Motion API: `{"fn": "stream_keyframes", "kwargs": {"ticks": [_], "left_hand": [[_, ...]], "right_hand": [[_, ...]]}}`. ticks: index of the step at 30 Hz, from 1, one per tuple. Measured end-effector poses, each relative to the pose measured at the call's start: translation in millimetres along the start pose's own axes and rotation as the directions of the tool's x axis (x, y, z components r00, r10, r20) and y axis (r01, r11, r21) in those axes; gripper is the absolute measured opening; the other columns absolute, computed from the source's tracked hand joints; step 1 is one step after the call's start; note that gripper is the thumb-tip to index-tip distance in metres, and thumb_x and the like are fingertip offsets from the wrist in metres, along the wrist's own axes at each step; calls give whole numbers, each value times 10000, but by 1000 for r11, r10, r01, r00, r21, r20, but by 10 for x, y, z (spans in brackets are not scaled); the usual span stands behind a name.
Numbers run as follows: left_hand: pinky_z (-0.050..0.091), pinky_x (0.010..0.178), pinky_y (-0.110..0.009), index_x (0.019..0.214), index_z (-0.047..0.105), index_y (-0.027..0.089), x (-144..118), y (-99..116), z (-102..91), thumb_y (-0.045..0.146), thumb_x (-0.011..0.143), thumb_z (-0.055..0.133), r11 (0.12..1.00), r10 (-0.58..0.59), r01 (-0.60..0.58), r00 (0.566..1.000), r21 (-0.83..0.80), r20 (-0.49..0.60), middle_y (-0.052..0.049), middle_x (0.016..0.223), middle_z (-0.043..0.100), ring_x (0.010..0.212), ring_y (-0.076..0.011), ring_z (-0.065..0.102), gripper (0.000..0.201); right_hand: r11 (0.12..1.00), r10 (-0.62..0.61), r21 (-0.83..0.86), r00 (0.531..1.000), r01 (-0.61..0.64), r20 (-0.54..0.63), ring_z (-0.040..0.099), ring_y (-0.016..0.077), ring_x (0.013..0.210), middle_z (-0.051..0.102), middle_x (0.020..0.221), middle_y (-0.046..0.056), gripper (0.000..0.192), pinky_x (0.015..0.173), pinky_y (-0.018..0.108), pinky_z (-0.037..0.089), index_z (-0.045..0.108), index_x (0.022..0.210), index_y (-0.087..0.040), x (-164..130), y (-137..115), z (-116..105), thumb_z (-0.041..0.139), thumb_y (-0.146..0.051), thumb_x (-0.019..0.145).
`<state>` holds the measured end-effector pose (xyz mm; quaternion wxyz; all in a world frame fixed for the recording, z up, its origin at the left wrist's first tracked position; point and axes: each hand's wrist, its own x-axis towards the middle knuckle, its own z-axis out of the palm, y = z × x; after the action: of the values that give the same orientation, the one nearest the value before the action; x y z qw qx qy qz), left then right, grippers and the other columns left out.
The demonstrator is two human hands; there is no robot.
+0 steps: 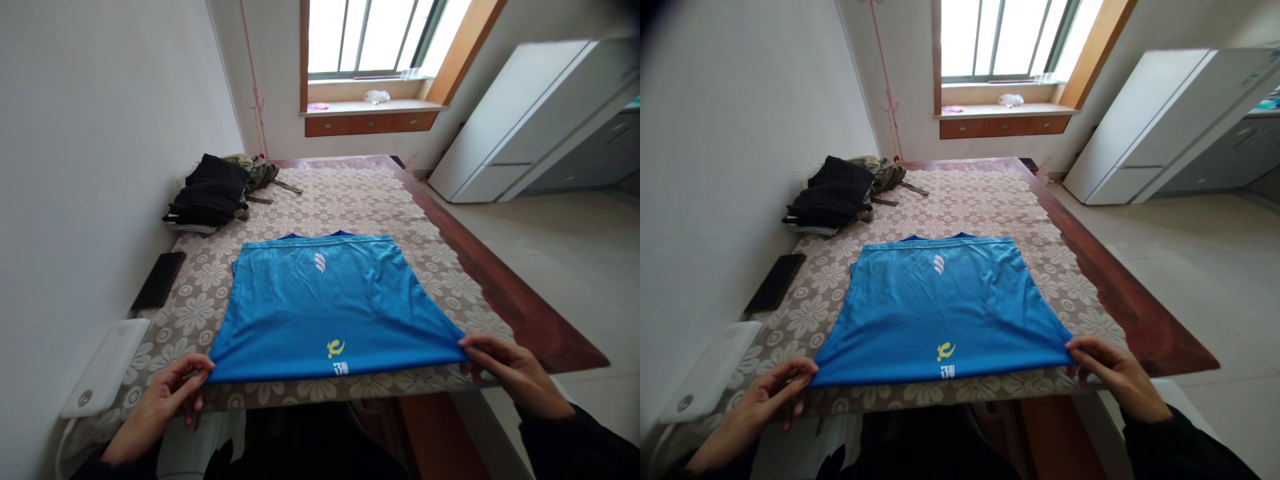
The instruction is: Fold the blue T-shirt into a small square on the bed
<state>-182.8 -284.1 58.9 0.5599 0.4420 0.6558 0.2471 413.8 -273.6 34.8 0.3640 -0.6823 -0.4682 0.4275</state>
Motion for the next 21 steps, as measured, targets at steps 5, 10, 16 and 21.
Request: {"fn": "stream_keyframes", "kwargs": {"ticks": [5,10,16,21], "left_hand": [[620,685,-329,1090,741,289,-45,25,-42,608,697,814,992,76,-69,996,109,-55,-60,1048,742,878,-272,712,511],[591,895,-363,980,779,284,-23,132,13,653,718,776,972,142,-101,972,213,-187,-55,1099,751,976,-292,720,453],[574,864,-338,808,771,270,168,534,-106,736,705,733,888,359,-242,897,391,-260,-63,1022,712,1000,-285,675,479],[550,968,-356,923,746,237,873,1180,-252,766,717,680,849,462,-333,844,410,-272,-75,1118,739,1112,-298,660,571]], "right_hand": [[994,57,-101,995,-49,77,742,407,947,780,997,59,460,884,520,639,754,1032,-434,14,-18,-144,837,-653,636],[979,-83,-190,995,72,-50,716,427,1027,773,1003,58,347,996,543,590,768,938,-454,-25,-52,-132,754,-711,705],[933,-250,-274,968,231,-34,696,350,887,742,906,99,441,883,486,587,780,828,-325,324,-417,-177,733,-752,727],[908,-369,-221,929,356,-21,636,263,1005,710,1032,90,538,924,350,517,726,872,-226,1248,-906,-113,729,-751,752]]}}
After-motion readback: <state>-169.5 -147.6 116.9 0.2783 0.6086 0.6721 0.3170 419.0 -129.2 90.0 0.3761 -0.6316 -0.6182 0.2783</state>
